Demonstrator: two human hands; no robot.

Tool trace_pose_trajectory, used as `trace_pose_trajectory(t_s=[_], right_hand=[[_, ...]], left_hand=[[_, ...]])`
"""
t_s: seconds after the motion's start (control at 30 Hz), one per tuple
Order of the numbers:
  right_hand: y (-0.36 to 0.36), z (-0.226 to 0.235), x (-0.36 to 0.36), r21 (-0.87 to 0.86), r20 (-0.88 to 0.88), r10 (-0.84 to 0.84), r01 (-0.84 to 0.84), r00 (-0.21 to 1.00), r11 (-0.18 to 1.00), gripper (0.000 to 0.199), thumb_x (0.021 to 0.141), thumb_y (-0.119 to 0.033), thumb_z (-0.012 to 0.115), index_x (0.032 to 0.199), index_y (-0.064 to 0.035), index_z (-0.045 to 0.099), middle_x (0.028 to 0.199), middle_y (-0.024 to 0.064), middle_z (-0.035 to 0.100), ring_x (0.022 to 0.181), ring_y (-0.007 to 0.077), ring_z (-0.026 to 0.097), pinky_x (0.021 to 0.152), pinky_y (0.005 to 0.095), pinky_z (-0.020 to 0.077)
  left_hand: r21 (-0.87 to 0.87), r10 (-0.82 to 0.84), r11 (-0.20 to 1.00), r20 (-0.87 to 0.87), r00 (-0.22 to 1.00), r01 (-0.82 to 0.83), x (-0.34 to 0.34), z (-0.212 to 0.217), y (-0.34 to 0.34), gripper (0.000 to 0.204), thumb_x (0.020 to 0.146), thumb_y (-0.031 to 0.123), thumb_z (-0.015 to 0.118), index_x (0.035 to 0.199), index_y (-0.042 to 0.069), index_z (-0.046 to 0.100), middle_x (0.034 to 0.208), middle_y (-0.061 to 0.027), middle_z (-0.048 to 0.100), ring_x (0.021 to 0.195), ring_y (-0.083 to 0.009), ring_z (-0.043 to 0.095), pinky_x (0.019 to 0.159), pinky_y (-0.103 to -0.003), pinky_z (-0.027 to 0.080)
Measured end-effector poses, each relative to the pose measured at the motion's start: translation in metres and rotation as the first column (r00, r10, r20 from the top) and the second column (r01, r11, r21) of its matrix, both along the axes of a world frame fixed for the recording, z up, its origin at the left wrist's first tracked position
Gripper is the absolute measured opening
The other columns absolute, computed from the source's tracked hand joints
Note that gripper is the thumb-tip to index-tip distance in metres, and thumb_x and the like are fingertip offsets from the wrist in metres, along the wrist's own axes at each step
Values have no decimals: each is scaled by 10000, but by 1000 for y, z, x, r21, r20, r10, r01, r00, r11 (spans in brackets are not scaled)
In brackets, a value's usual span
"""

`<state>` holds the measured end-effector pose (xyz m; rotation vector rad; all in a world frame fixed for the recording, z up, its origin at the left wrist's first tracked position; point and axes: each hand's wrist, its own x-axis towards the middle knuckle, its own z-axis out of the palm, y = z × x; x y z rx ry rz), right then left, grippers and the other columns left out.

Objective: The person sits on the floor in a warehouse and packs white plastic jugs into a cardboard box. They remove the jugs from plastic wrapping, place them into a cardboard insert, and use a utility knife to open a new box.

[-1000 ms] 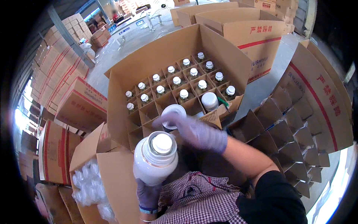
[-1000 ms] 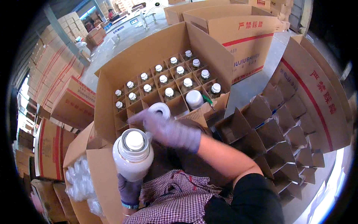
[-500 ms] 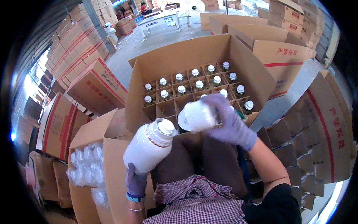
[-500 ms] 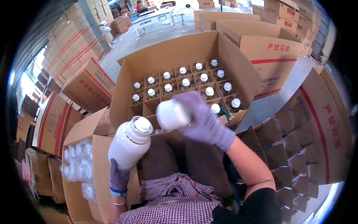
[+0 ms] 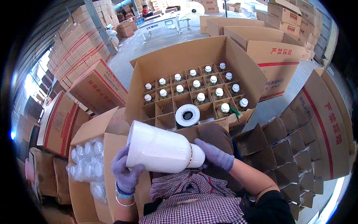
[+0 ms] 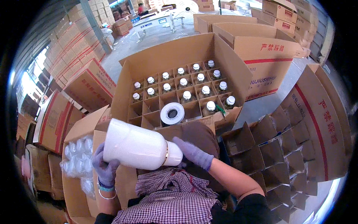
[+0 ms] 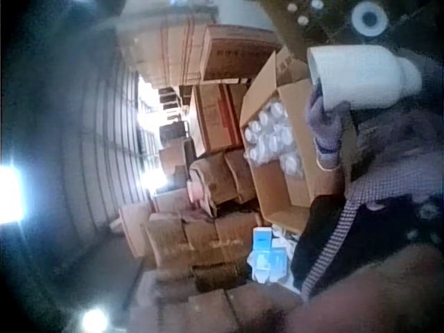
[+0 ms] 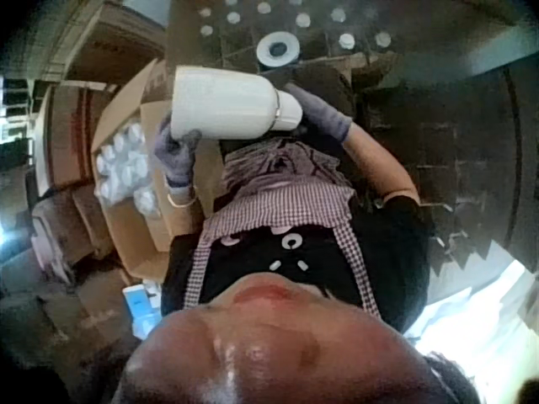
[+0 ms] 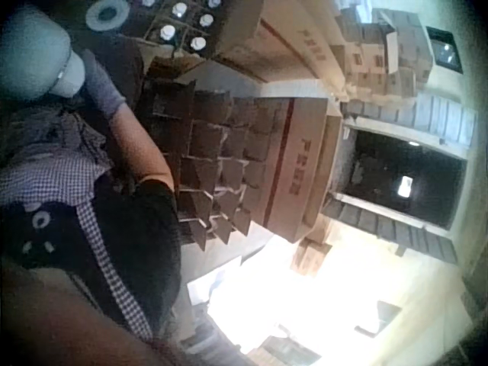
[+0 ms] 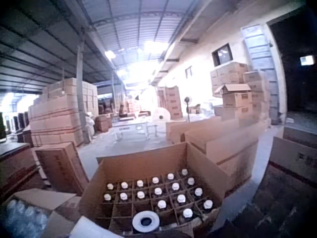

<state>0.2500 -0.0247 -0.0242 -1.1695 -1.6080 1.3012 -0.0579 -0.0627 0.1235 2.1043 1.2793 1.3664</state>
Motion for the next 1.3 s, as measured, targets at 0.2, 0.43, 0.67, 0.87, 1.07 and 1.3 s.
trace_pose_trajectory(t_s=[0.2, 0.43, 0.67, 0.87, 1.07, 1.3], right_hand=[[107, 16, 3, 513, 554, -353, 24, 754, 858, 433, 817, -258, 717, 1227, -162, 620, 1188, 142, 594, 1140, 340, 594, 971, 476, 496], [192, -31, 21, 478, 766, -92, -469, 636, 742, 631, 700, -394, 829, 1296, -276, 659, 1380, 87, 583, 1326, 363, 506, 1038, 498, 477], [133, 48, 12, -74, -233, 52, -71, 971, 995, 525, 990, -429, 598, 1283, 6, 619, 1103, 76, 673, 1027, 195, 638, 924, 370, 534], [85, 89, -33, 594, -189, -127, 216, 974, 775, 602, 816, -281, 775, 1334, -49, 574, 1370, 174, 519, 1227, 298, 560, 1053, 423, 450], [54, 141, -42, 728, 142, -214, 45, 966, 684, 668, 743, -211, 811, 1356, -114, 563, 1259, 183, 596, 1105, 368, 629, 907, 430, 535], [35, 139, -42, 339, -68, -158, 172, 985, 925, 503, 788, -307, 817, 1166, -53, 603, 1035, 156, 687, 898, 310, 713, 777, 376, 571]], left_hand=[[-314, -469, 882, -510, 721, 351, 64, -23, 40, 330, 828, 376, 773, 852, 53, 716, 1154, -85, 706, 906, -339, 699, 785, -413, 560], [-267, -388, 898, -105, 916, 350, 87, -70, 81, 316, 859, 277, 753, 1072, 50, 699, 1195, -145, 664, 1074, -335, 653, 947, -410, 516], [-229, -31, 949, 617, 786, 218, 60, -97, 110, 695, 950, 484, 658, 1404, -18, 496, 1277, -139, 632, 1194, -235, 598, 1038, -369, 465], [-401, -144, 660, 763, 630, 635, 66, -48, 92, 776, 1006, 597, 484, 1444, -39, 404, 1359, -176, 569, 1183, -295, 618, 1020, -431, 516], [-371, -136, 840, 563, 815, 397, 80, -29, 47, 626, 1017, 447, 557, 1396, -43, 462, 1388, -184, 557, 1145, -279, 648, 965, -425, 539], [-70, -223, 969, 173, 959, 238, 86, 2, 29, 873, 890, 466, 695, 1507, -32, 329, 1539, -223, 392, 1429, -325, 393, 1172, -466, 347]])
